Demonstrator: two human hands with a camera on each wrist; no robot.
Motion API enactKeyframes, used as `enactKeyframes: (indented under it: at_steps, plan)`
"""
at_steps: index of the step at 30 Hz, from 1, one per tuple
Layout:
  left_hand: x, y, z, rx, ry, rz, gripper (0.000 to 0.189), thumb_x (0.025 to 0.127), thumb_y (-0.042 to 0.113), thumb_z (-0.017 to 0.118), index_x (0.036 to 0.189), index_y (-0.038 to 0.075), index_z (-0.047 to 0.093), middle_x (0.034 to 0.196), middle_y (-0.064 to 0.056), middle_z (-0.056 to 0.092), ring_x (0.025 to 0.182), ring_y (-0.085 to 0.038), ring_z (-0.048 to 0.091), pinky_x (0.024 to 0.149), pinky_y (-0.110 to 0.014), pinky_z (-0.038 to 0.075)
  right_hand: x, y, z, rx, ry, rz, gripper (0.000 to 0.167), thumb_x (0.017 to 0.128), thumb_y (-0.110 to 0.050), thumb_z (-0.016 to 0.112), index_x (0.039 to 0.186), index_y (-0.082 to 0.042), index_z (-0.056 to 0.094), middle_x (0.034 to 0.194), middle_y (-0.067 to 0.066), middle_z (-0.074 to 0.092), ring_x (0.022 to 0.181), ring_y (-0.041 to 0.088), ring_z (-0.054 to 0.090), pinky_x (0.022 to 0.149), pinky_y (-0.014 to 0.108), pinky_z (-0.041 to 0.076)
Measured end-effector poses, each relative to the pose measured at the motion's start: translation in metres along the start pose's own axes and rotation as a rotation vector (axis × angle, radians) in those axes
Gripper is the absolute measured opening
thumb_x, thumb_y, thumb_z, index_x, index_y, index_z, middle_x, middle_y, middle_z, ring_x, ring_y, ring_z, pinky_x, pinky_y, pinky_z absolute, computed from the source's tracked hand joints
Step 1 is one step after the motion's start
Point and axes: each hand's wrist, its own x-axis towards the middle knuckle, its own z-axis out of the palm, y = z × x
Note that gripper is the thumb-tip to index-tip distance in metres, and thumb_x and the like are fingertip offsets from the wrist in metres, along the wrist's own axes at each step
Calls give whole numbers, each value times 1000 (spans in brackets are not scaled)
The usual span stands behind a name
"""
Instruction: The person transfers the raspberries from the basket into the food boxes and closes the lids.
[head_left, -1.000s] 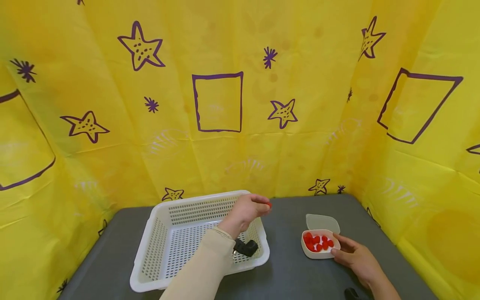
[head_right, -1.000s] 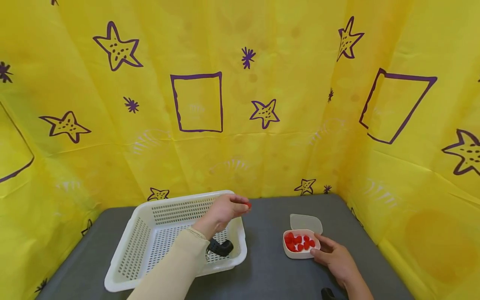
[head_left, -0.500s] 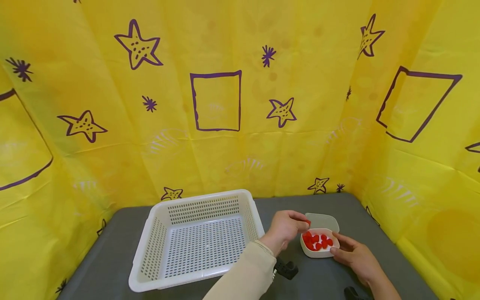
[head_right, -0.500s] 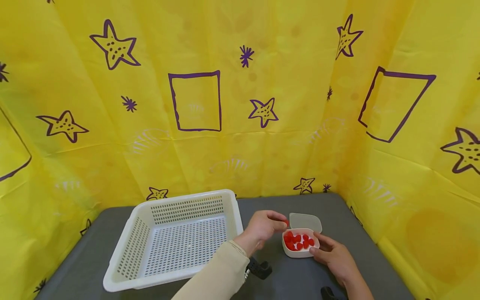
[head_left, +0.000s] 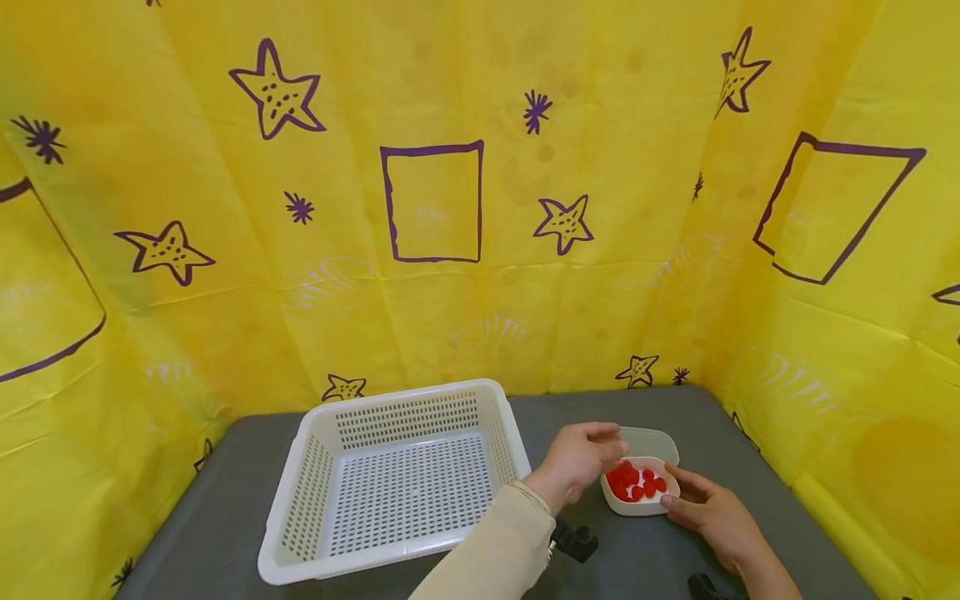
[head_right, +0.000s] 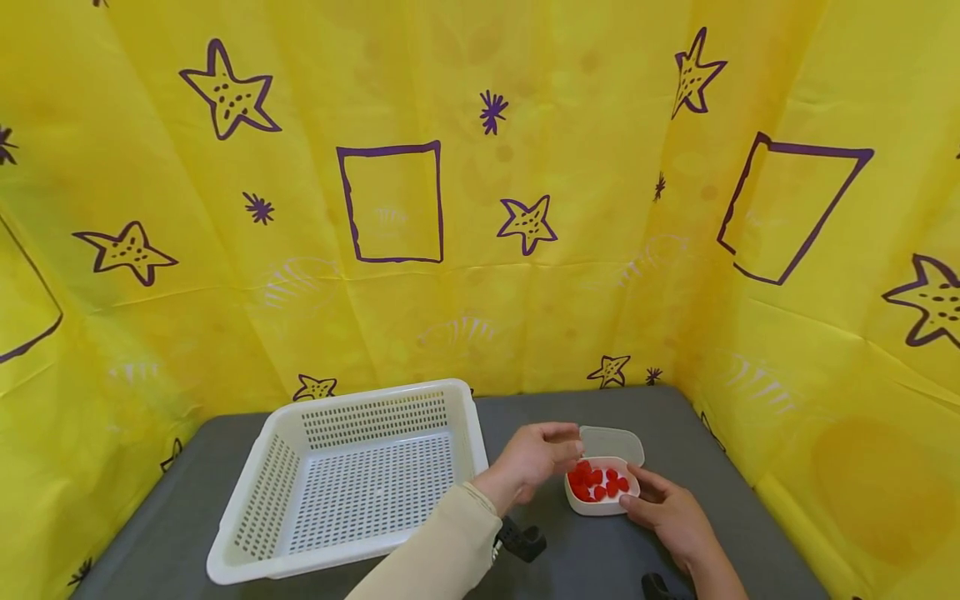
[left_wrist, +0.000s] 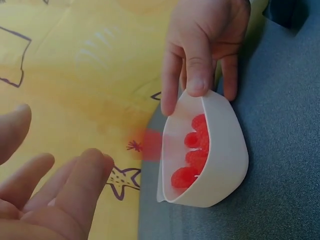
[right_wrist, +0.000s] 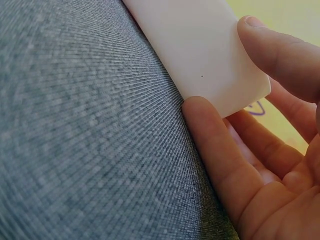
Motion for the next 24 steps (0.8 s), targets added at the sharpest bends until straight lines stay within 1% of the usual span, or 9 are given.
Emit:
enactKeyframes:
  at_steps: [4, 7, 10, 13, 16, 18, 21, 23, 24]
  plan:
    - [-1, 2, -1, 16, -15, -6, 30, 91, 14, 73, 121, 12, 71, 103, -2, 69, 98, -30, 69, 92, -47, 52, -1, -1, 0, -7, 2, 5, 70, 91, -16, 75, 148, 6, 41, 142, 32, 45, 113, 31, 61, 86, 37, 55]
    - [-3, 5, -2, 55, -9, -13, 29, 92, 21, 73, 121, 17, 71, 107, 0, 68, 99, -29, 68, 94, -48, 50, -1, 0, 0, -9, 1, 11, 70, 91, -16, 75, 148, 6, 40, 142, 32, 45, 113, 30, 61, 86, 37, 55]
    - [-5, 10, -5, 93, 3, 1, 30, 93, 28, 71, 122, 19, 71, 111, 1, 68, 100, -29, 67, 96, -50, 49, 0, 0, -1, -7, 2, 14, 70, 91, -16, 74, 148, 6, 40, 142, 32, 45, 112, 28, 62, 86, 37, 55]
    - [-7, 15, -12, 140, 8, 29, 32, 96, 34, 68, 124, 20, 71, 116, 2, 68, 104, -29, 66, 98, -52, 46, 1, 1, -1, -9, -2, 7, 69, 92, -14, 74, 148, 7, 39, 141, 32, 46, 111, 25, 62, 86, 37, 55]
    - [-11, 21, -24, 229, -7, 57, 38, 98, 42, 61, 129, 21, 68, 124, 4, 66, 116, -27, 61, 103, -53, 42, 0, 1, -2, -9, -6, 1, 69, 92, -13, 73, 148, 8, 39, 141, 33, 46, 110, 24, 62, 86, 38, 55]
    - [-15, 26, -35, 333, -34, 90, 46, 100, 48, 54, 137, 21, 63, 133, 5, 61, 125, -26, 54, 106, -52, 39, 0, 2, -2, -13, -7, 4, 69, 92, -13, 73, 148, 8, 38, 141, 33, 45, 110, 23, 62, 86, 37, 55]
    - [-24, 35, -55, 560, -68, 157, 58, 103, 54, 42, 149, 19, 49, 147, 0, 49, 138, -26, 40, 111, -51, 31, -2, -1, -4, -34, -4, 24, 71, 91, -15, 74, 149, 6, 38, 142, 32, 45, 112, 27, 61, 86, 38, 55]
    - [-31, 41, -71, 733, -72, 200, 65, 104, 56, 34, 154, 15, 39, 155, -8, 38, 144, -31, 29, 114, -53, 25, -5, -6, -8, -101, -13, 35, 75, 92, -20, 73, 151, 6, 34, 144, 35, 41, 116, 34, 58, 85, 40, 55]
    - [-35, 44, -79, 814, -63, 207, 67, 104, 58, 31, 156, 14, 35, 157, -12, 33, 146, -35, 23, 115, -55, 21, -7, -11, -12, -167, -22, 36, 77, 93, -24, 72, 152, 6, 31, 144, 37, 38, 118, 39, 56, 85, 42, 56]
